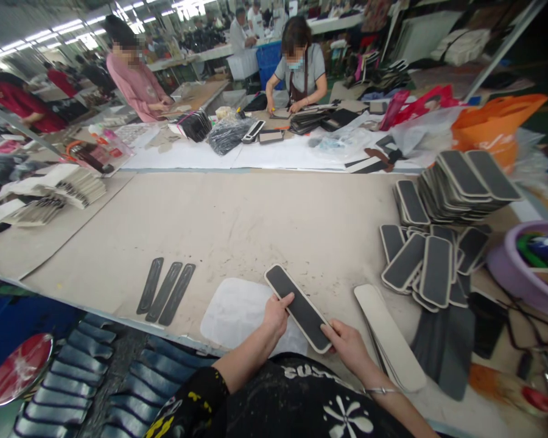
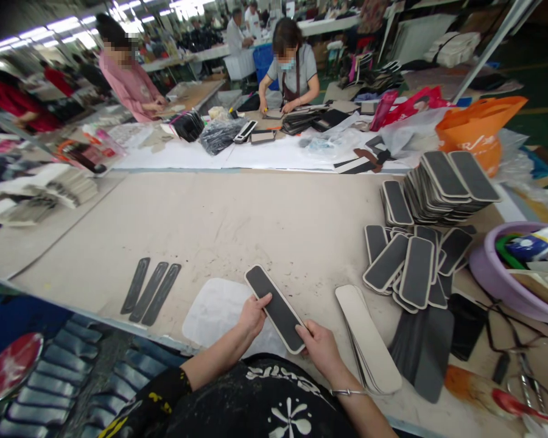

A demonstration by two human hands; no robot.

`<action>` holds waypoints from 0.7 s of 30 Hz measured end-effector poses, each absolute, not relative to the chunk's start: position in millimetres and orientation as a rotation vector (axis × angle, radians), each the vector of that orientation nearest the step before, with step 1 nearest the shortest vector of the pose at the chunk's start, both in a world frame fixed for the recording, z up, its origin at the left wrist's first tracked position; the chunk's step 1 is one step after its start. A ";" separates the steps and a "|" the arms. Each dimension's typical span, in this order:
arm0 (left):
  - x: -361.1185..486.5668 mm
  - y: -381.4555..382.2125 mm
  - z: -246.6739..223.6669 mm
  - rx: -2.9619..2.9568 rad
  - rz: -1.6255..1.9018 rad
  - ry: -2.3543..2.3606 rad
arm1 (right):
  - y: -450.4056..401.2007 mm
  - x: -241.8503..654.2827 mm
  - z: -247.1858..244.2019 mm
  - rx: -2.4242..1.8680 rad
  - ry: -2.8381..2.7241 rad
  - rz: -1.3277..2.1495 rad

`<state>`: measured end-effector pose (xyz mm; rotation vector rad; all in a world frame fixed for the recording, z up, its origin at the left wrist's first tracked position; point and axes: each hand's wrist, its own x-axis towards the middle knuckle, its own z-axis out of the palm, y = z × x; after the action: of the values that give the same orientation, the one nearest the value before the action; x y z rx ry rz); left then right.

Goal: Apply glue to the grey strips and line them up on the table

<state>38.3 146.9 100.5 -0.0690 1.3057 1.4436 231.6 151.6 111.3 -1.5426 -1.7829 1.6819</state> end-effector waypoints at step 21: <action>50.8 136.4 109.9 0.113 1.404 1.259 | 152.7 239.2 121.2 -1.452 -1.918 1.591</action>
<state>50.8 136.4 109.9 0.1132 1.2588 1.4036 239.2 152.7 121.2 -1.4520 -1.9184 1.5912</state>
